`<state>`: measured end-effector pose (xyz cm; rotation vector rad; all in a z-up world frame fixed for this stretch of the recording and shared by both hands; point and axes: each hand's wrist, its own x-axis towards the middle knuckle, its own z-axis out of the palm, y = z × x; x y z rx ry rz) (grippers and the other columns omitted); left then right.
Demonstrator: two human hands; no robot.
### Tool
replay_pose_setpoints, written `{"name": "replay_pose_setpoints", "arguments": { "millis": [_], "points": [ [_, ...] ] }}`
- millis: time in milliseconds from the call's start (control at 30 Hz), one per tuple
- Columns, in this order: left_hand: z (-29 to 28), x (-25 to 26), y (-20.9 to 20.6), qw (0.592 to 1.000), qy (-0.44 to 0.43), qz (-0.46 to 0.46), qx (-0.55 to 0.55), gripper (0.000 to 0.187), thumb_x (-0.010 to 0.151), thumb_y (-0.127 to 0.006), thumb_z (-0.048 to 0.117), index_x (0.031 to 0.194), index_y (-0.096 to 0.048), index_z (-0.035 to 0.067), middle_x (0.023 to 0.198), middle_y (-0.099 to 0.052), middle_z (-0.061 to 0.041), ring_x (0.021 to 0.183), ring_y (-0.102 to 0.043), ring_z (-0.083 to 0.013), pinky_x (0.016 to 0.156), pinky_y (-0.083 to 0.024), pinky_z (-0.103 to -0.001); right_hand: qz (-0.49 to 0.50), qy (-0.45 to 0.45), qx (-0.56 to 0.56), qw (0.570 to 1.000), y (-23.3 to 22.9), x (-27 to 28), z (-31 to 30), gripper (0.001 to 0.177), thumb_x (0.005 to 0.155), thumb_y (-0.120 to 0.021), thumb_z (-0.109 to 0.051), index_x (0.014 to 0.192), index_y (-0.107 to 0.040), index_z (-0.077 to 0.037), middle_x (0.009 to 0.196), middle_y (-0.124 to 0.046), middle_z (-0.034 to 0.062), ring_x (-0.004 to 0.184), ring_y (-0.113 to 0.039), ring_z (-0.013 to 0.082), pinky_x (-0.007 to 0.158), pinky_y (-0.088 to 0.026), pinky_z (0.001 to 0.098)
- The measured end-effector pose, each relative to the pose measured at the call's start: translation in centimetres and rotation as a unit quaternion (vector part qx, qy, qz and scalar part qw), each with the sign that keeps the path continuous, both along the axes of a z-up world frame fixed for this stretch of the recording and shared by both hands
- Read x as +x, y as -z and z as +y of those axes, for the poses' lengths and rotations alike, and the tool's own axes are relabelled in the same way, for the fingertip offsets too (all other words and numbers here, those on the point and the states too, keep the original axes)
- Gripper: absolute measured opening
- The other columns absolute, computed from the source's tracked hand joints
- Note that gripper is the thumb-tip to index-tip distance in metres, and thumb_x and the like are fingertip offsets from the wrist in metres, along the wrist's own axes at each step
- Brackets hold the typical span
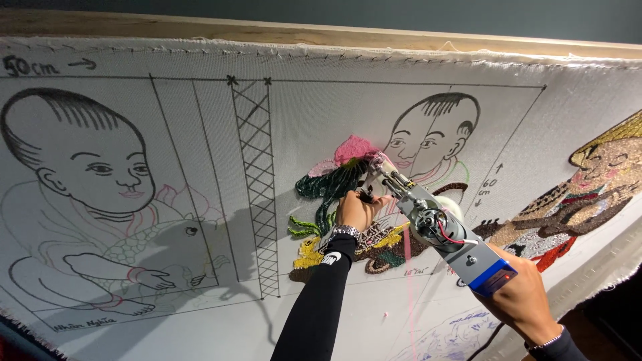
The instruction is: The person tufts a rug by feeding pink yarn into a tufting gun and pressing it against a canvas to fill in a flower design. They periodically stop to pull the yarn through the gun and press the tufted sections with their hand.
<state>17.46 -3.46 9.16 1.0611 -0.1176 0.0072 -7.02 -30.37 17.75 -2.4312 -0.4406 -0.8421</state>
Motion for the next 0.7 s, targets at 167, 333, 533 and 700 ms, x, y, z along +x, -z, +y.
{"name": "replay_pose_setpoints", "arguments": {
  "millis": [167, 333, 533, 700],
  "points": [
    [-2.2, 10.0, 9.8, 0.951, 0.131, -0.139, -0.243, 0.035, 0.097, -0.059, 0.016, 0.088, -0.060, -0.018, 0.086, -0.068, -0.026, 0.071, -0.065, -0.0267, 0.083, -0.061, -0.046, 0.038, 0.020, -0.006, 0.999, -0.5, -0.3, 0.5, 0.044, 0.062, -0.081, -0.015, 0.105, -0.071, -0.011, 0.080, -0.070, 0.0177, 0.078, -0.066, 0.0415, 0.062, -0.056, 0.0404],
    [-1.4, 5.7, 5.5, 0.957, -0.108, -0.193, 0.190, 0.033, 0.089, -0.066, 0.021, 0.077, -0.061, -0.010, 0.076, -0.065, -0.015, 0.067, -0.060, -0.0191, 0.068, -0.054, -0.040, 0.032, 0.015, -0.008, 0.999, -1.7, -1.0, 1.7, 0.046, 0.060, -0.081, -0.015, 0.104, -0.070, -0.010, 0.078, -0.069, 0.0177, 0.076, -0.064, 0.0425, 0.060, -0.054, 0.0412],
    [2.3, 1.8, 2.5, 0.985, -0.010, -0.098, 0.143, 0.032, 0.094, -0.059, 0.021, 0.081, -0.063, -0.008, 0.076, -0.063, -0.014, 0.069, -0.052, -0.0216, 0.067, -0.051, -0.042, 0.044, 0.026, -0.009, 0.999, -1.1, -0.6, 1.2, 0.040, 0.062, -0.084, -0.017, 0.099, -0.069, -0.011, 0.076, -0.068, 0.0172, 0.075, -0.063, 0.0427, 0.059, -0.054, 0.0414],
    [0.9, -4.1, -2.7, 0.926, -0.078, -0.132, 0.345, 0.040, 0.096, -0.065, 0.035, 0.090, -0.073, -0.004, 0.080, -0.070, -0.015, 0.066, -0.059, -0.0230, 0.065, -0.053, -0.041, 0.045, 0.042, -0.022, 0.998, -1.2, -1.0, 1.4, 0.039, 0.063, -0.085, -0.018, 0.097, -0.068, -0.009, 0.078, -0.068, 0.0169, 0.075, -0.064, 0.0421, 0.060, -0.054, 0.0405]
  ]
}}
